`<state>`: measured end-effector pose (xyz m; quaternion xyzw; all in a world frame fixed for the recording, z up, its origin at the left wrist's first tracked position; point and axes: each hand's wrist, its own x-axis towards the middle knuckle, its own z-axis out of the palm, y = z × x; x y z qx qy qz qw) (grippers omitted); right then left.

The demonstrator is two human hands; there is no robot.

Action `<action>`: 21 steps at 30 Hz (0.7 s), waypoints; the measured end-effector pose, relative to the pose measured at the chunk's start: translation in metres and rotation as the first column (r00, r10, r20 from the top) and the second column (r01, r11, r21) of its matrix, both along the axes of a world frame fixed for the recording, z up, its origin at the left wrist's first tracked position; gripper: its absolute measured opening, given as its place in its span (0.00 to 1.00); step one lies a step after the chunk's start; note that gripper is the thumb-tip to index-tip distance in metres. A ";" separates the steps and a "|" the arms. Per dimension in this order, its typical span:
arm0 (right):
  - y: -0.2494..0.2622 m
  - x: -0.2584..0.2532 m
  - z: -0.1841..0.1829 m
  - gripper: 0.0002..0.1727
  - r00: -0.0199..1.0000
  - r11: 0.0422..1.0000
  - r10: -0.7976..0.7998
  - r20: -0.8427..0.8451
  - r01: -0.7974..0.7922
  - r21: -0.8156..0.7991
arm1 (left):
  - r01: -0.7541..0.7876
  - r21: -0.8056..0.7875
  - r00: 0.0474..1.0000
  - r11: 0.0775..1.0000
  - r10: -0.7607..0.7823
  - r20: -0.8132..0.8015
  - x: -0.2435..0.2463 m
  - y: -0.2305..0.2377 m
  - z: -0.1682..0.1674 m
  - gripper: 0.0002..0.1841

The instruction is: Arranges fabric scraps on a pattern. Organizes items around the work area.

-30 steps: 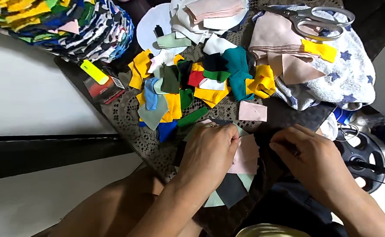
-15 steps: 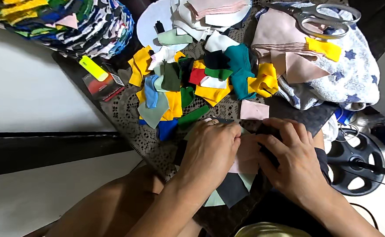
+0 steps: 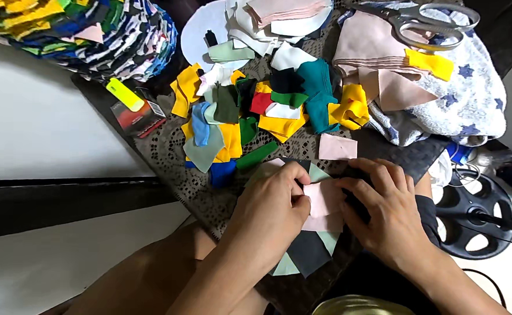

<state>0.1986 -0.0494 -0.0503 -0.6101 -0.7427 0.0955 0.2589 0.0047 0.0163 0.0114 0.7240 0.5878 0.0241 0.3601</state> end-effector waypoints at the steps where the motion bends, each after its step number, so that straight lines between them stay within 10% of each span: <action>1: 0.000 0.000 0.000 0.15 1.000 1.000 0.001 0.001 -0.001 0.000 | -0.005 -0.005 0.999 1.000 0.004 -0.032 0.001 0.000 0.001 0.11; 6: 0.000 0.002 -0.001 0.15 0.999 1.000 0.014 -0.043 -0.014 0.002 | 0.079 0.138 0.981 0.987 -0.052 -0.188 0.003 -0.006 0.004 0.12; 11: -0.003 0.026 0.006 0.10 0.892 0.991 -0.042 -0.451 0.093 0.092 | 0.129 0.536 0.990 0.835 -0.136 -0.026 0.001 -0.018 -0.017 0.12; 21: -0.017 0.066 -0.015 0.09 0.833 0.953 -0.202 -0.516 0.289 0.093 | 0.432 0.572 0.900 0.697 -0.372 -0.227 0.006 -0.052 -0.066 0.38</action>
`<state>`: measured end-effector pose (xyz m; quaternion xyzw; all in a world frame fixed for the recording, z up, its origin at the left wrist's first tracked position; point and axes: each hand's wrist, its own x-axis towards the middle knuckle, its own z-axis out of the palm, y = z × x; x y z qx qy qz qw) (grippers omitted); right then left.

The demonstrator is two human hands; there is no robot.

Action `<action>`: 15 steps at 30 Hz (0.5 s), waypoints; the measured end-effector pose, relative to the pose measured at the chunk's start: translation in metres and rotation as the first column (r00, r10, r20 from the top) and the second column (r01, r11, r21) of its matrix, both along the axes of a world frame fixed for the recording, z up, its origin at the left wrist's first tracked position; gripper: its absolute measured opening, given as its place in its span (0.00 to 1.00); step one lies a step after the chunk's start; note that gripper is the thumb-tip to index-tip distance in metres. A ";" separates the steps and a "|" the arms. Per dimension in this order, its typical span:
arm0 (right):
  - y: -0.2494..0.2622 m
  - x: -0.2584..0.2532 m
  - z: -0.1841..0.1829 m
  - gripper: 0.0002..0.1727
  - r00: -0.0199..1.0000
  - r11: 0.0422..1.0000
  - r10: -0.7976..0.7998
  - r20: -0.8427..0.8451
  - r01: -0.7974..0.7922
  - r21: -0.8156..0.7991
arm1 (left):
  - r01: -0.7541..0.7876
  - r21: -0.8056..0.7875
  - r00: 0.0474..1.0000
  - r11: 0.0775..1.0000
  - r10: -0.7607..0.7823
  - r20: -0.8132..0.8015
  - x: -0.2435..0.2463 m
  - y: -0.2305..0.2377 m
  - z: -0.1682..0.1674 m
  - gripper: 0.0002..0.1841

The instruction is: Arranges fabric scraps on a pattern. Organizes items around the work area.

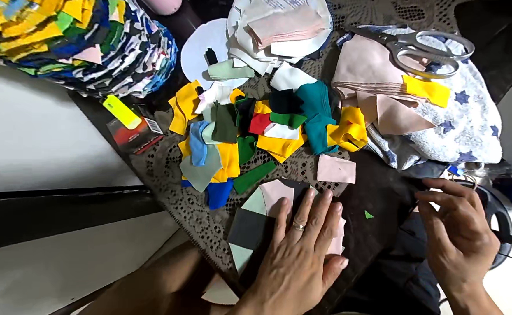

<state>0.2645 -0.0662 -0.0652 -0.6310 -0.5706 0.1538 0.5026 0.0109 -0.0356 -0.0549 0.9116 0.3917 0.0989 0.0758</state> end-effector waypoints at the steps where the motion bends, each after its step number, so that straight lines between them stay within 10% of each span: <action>1: -0.001 0.000 -0.001 0.09 1.000 1.000 0.004 0.006 -0.004 0.005 | 0.005 -0.004 1.000 1.000 -0.005 0.006 0.000 0.000 0.001 0.38; 9: -0.004 0.003 -0.001 0.09 0.999 0.999 0.005 0.035 -0.006 0.042 | -0.168 -0.004 0.984 0.986 0.168 0.060 -0.006 0.002 0.014 0.38; 15: -0.006 0.001 0.001 0.09 0.999 0.998 0.012 0.035 -0.014 0.055 | 0.089 -0.023 0.995 0.996 -0.088 0.051 -0.005 -0.016 0.003 0.37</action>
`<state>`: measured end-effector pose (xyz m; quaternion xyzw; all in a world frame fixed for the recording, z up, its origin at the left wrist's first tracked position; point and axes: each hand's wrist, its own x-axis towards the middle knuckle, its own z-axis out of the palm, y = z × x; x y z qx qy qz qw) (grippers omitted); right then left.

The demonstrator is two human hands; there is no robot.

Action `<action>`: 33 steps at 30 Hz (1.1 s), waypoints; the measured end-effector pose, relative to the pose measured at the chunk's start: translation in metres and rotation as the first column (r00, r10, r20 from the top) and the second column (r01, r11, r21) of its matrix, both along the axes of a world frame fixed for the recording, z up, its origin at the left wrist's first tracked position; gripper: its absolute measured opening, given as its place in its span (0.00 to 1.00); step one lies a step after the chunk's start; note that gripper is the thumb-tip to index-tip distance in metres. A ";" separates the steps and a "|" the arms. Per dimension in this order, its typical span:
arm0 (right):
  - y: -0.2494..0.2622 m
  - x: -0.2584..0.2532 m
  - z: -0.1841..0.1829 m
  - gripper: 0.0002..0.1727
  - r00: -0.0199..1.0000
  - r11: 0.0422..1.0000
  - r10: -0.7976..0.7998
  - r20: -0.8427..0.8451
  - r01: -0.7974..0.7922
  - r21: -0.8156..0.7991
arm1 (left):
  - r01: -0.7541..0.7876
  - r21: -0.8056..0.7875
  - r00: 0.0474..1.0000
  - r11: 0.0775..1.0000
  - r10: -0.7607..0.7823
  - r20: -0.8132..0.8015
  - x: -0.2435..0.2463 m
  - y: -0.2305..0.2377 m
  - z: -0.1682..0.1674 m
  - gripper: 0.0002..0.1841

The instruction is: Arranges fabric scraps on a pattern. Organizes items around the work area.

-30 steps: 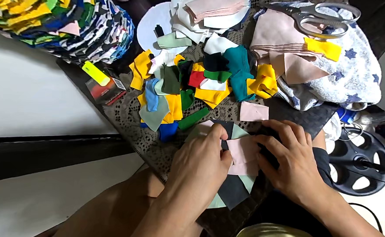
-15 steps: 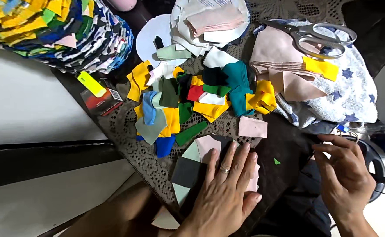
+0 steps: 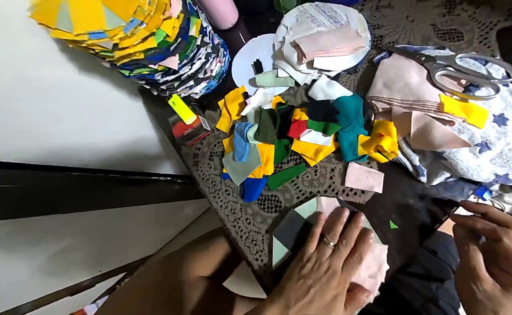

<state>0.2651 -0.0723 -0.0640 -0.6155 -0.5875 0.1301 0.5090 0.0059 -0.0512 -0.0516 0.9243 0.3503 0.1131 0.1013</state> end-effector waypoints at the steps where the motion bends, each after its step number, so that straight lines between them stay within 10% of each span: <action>1: -0.001 0.000 0.000 0.09 1.000 1.000 -0.003 0.009 0.003 0.006 | 0.028 -0.020 0.999 0.999 -0.028 0.035 -0.001 0.001 0.001 0.37; 13: -0.018 0.004 0.000 0.10 0.999 1.000 -0.015 -0.041 0.014 -0.025 | -0.035 -0.011 0.999 0.999 0.035 -0.017 -0.020 0.035 0.009 0.36; 20: -0.035 0.000 0.000 0.09 0.997 0.999 0.007 -0.081 -0.010 -0.039 | -0.035 -0.263 0.971 0.964 0.095 0.220 -0.040 0.047 0.019 0.38; 24: -0.055 -0.012 -0.001 0.10 0.969 0.985 0.061 -0.238 -0.098 -0.145 | 0.085 -0.115 0.987 0.990 -0.067 0.148 -0.038 0.041 0.014 0.36; 33: -0.092 -0.063 0.001 0.17 0.531 0.787 -0.083 -0.843 -0.484 -0.382 | -0.001 -0.071 1.000 0.997 0.000 -0.011 -0.008 0.006 0.000 0.34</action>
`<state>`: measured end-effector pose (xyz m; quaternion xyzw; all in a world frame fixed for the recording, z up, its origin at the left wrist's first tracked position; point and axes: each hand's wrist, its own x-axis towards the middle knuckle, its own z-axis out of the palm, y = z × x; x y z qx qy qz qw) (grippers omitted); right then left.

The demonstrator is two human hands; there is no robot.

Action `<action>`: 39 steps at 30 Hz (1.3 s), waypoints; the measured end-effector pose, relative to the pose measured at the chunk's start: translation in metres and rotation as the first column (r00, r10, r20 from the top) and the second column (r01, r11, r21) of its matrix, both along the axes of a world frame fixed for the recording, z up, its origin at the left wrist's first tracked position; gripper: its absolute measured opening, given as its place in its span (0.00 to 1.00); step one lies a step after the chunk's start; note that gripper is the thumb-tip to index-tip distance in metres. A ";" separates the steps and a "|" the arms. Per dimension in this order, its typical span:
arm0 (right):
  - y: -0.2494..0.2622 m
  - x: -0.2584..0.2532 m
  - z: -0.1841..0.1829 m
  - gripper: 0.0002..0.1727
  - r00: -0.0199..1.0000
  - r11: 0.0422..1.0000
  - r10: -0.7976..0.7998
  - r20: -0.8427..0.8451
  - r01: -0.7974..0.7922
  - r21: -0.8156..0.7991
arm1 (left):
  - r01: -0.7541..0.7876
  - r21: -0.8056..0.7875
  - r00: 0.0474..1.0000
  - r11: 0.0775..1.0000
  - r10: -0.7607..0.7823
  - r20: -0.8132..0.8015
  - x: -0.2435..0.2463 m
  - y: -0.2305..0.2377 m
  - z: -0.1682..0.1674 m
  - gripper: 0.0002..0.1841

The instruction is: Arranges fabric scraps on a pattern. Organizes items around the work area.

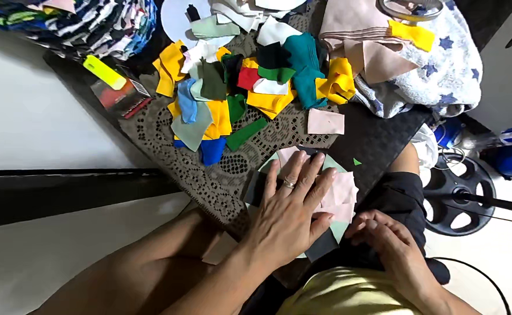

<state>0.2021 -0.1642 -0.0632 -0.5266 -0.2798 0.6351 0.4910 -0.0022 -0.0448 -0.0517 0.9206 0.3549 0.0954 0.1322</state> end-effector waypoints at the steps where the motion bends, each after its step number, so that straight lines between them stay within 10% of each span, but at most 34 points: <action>1: 0.000 -0.003 0.001 0.16 1.000 1.000 0.009 -0.029 -0.009 -0.012 | -0.024 -0.032 1.000 0.999 0.025 0.017 0.001 0.000 0.003 0.34; 11: 0.006 -0.028 0.017 0.00 0.983 0.993 0.108 0.146 -0.101 -0.053 | -0.015 -0.107 0.988 0.994 0.030 0.149 -0.021 0.024 0.026 0.32; 39: 0.021 -0.019 0.016 0.04 0.989 0.976 -0.146 0.024 0.147 -0.159 | 0.057 -0.054 0.998 0.997 -0.055 0.026 -0.008 0.032 0.025 0.23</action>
